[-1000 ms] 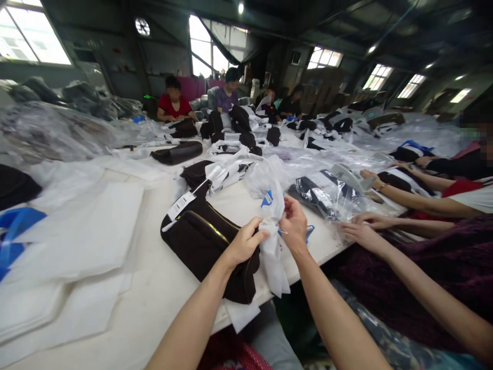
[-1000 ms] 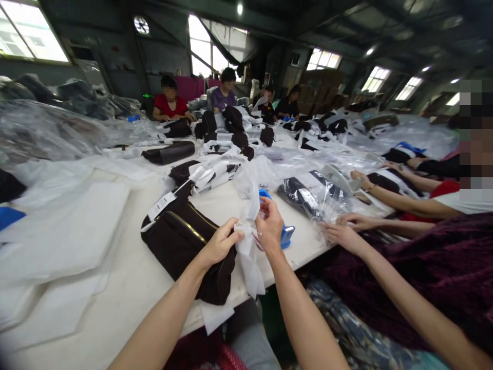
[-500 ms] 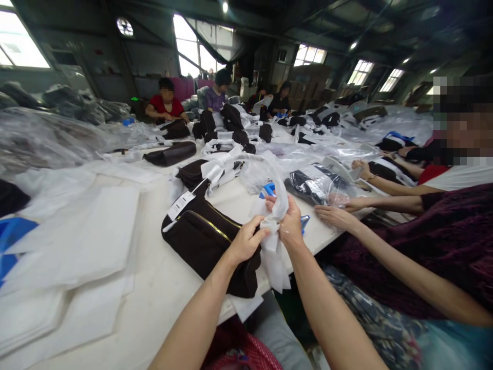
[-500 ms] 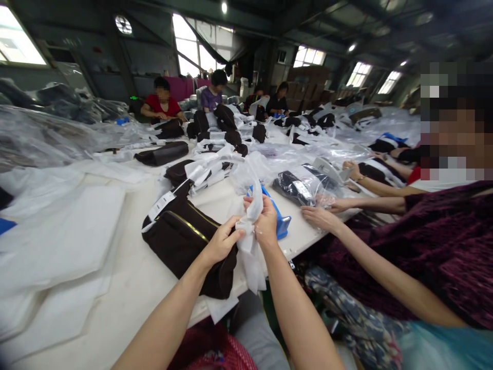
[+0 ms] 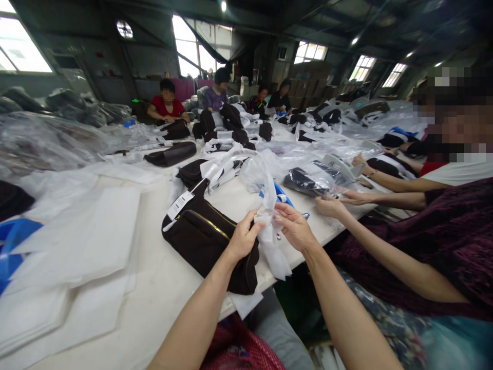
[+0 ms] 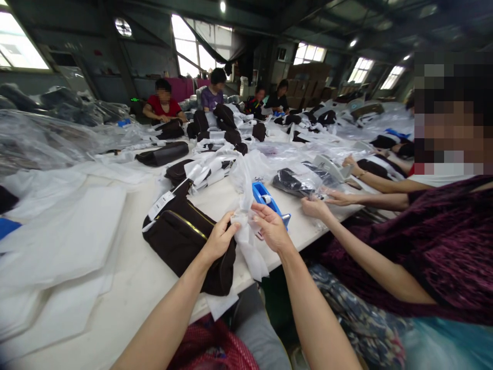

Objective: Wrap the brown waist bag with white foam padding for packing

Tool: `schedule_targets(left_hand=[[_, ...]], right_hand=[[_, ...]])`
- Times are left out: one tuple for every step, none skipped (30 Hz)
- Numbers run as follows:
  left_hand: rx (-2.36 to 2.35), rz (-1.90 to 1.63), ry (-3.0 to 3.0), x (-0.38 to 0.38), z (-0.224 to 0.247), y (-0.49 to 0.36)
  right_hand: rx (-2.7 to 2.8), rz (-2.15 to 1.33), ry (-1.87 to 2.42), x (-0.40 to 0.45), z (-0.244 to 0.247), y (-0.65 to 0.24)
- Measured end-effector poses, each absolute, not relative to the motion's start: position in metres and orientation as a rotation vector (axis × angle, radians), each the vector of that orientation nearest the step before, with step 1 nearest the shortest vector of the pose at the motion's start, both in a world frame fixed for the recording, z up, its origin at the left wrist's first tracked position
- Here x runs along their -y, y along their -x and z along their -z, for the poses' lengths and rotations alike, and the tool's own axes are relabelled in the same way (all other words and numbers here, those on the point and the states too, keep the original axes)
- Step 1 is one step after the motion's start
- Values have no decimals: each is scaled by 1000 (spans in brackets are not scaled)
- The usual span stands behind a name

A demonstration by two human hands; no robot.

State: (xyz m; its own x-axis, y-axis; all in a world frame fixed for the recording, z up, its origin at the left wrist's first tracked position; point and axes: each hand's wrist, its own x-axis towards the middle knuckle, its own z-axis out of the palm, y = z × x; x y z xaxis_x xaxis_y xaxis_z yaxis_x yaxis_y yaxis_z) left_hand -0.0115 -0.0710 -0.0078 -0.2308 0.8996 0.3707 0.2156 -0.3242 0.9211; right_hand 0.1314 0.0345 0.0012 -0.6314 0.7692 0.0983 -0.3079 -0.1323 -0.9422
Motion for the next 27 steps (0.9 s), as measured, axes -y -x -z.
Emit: schedule_targets(left_hand=[[-1363,-1600,-1463,71,8,12],[-1364,-1596,-1458,70,8,12],[-1355,-1591,-1454,70,9,12],[-1338,-1587,-1447,70,9,13],[-1316,-1586,-1436,70,9,13],[-1294,-1588,-1417,70,10,14],[-1276,-1592,-1393,69,10,15],[-1262,-1596,-1367,69,11,15],[-1253,-1598,-1347,69,11,16],[-1248,-1597,-1336,69,12,16],[-1243,-1594,-1332,69,13,17],[-1240,-1591,-1334,68,13,17],[-1238,-1587,-1341,68,13,17],[-1240,-1582,-1350,68,13,17],[-1246,-1574,-1360,68,13,16],[-1255,-1565,-1374,67,12,16],[-1266,-1553,-1392,67,11,16],[-1278,-1538,-1411,67,11,15],[-1287,-1521,-1430,67,10,15],[-1293,-1505,-1445,67,10,15],[-1298,-1492,-1457,67,10,15],[-1305,-1480,-1465,67,10,15],[-1314,-1477,-1467,67,11,15],[-1327,-1489,-1459,67,12,15],[-1337,-1509,-1437,66,14,15],[-1342,-1530,-1398,65,16,14],[-1340,-1550,-1345,64,18,14]], right_hand=[[1419,-1834,564,-37,-3,-135],[1443,-1832,577,-40,-4,-138],[1454,-1843,578,-42,-5,-141],[1447,-1866,565,-42,-6,-143],[1426,-1894,544,-42,-5,-144],[1398,-1921,523,-40,-3,-144],[1369,-1939,511,-37,0,-143],[1341,-1945,511,-34,4,-141],[1315,-1939,524,-31,9,-139],[1290,-1926,545,-27,13,-136],[1264,-1912,567,-25,17,-133],[1234,-1899,587,-23,20,-130],[1200,-1883,608,-22,22,-127],[1167,-1864,632,-22,22,-124],[1138,-1840,658,-23,20,-123],[1125,-1818,682,-25,18,-122],[1136,-1798,700,-27,14,-122],[1178,-1787,709,-30,9,-123],[1248,-1784,705,-32,4,-125],[1336,-1785,692,-33,-2,-127],[1425,-1782,677,-35,-6,-129],[1501,-1771,667,-35,-10,-131],[1555,-1756,662,-36,-13,-133],[1587,-1742,662,-36,-15,-135],[1602,-1732,665,-35,-16,-136],[1609,-1728,670,-34,-16,-136],[1609,-1723,677,-33,-15,-136]])
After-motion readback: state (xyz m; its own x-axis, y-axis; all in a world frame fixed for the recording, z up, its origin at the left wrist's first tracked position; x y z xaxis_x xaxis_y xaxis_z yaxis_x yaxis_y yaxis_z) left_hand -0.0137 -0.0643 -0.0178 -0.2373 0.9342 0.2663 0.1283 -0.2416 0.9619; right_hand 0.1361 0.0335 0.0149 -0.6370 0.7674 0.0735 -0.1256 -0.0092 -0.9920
